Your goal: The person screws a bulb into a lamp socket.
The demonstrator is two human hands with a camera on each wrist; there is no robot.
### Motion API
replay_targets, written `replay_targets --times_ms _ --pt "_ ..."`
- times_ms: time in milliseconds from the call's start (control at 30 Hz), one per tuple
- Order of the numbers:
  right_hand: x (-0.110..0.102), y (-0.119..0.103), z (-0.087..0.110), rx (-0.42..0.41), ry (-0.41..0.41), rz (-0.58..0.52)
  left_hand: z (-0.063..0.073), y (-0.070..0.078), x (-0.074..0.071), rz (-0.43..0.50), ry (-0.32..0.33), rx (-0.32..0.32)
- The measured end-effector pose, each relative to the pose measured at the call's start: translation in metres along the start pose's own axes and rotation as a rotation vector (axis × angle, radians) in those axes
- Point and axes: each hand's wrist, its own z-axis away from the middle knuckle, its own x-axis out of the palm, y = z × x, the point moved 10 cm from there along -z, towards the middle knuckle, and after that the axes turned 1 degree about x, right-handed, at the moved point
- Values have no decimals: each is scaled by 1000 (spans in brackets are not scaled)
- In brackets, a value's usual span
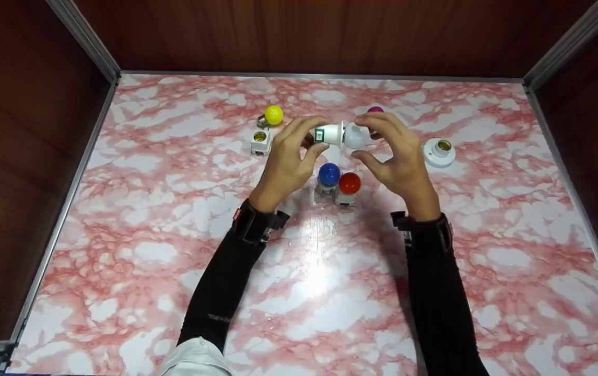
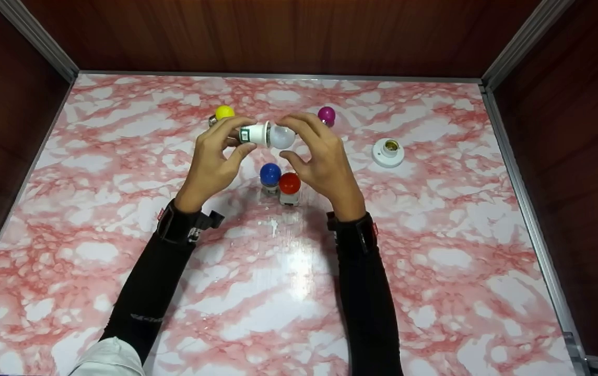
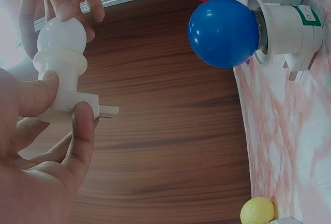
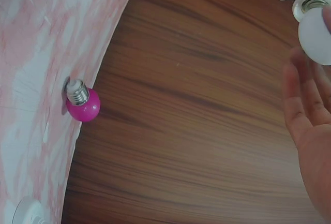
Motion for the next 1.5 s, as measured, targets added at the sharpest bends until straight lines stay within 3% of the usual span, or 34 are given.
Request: replay_targets --times_ms 467,1333,1500 --pt "-2 0 1 18 21 10 -1 1 0 17 4 15" --pt "7 10 4 101 -108 51 -2 7 -1 20 25 33" --pt "5 8 3 82 -80 42 -1 5 -2 14 31 24"
